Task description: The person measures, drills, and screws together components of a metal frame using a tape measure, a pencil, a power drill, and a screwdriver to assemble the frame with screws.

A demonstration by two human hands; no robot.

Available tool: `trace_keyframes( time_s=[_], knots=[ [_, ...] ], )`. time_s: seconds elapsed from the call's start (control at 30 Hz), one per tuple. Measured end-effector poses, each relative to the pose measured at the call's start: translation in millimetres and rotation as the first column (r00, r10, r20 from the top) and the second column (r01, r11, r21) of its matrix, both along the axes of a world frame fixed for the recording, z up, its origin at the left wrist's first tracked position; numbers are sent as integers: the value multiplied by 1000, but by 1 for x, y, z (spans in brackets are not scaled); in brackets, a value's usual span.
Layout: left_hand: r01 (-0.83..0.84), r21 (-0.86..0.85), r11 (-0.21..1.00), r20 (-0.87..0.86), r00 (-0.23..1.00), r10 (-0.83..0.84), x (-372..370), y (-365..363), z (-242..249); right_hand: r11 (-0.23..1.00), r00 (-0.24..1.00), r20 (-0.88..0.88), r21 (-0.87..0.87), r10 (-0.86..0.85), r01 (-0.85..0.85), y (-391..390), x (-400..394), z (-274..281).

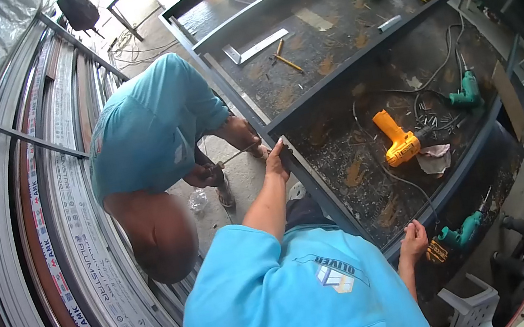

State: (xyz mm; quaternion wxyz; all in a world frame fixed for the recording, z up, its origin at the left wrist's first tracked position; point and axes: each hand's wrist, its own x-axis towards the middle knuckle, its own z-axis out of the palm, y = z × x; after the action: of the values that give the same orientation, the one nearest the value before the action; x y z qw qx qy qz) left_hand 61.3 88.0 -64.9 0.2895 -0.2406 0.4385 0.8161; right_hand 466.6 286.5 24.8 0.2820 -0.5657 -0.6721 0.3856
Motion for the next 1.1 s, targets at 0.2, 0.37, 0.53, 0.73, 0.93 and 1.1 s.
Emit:
trace_keyframes(
  time_s=[0.2,0.37,0.53,0.73,0.93,1.1],
  knots=[
    [-127,109,986,-51,990,133,-33,4,24,996,993,79,-3,89,-89,7,9,-11],
    [-124,71,990,-90,987,130,-35,2,16,989,979,140,-6,148,-149,7,6,-4],
    [-24,162,987,14,1000,22,-37,-1,21,981,969,154,-22,195,-194,10,8,-8],
    [-124,223,967,9,992,125,-28,5,31,909,868,372,126,328,-398,2,-40,25],
    [-90,197,976,-10,996,94,-22,3,34,315,430,252,392,867,-865,-2,-270,41],
    [-116,275,954,-23,992,127,-13,-3,38,-59,235,466,534,853,-844,-23,-426,-3]
  ],
)
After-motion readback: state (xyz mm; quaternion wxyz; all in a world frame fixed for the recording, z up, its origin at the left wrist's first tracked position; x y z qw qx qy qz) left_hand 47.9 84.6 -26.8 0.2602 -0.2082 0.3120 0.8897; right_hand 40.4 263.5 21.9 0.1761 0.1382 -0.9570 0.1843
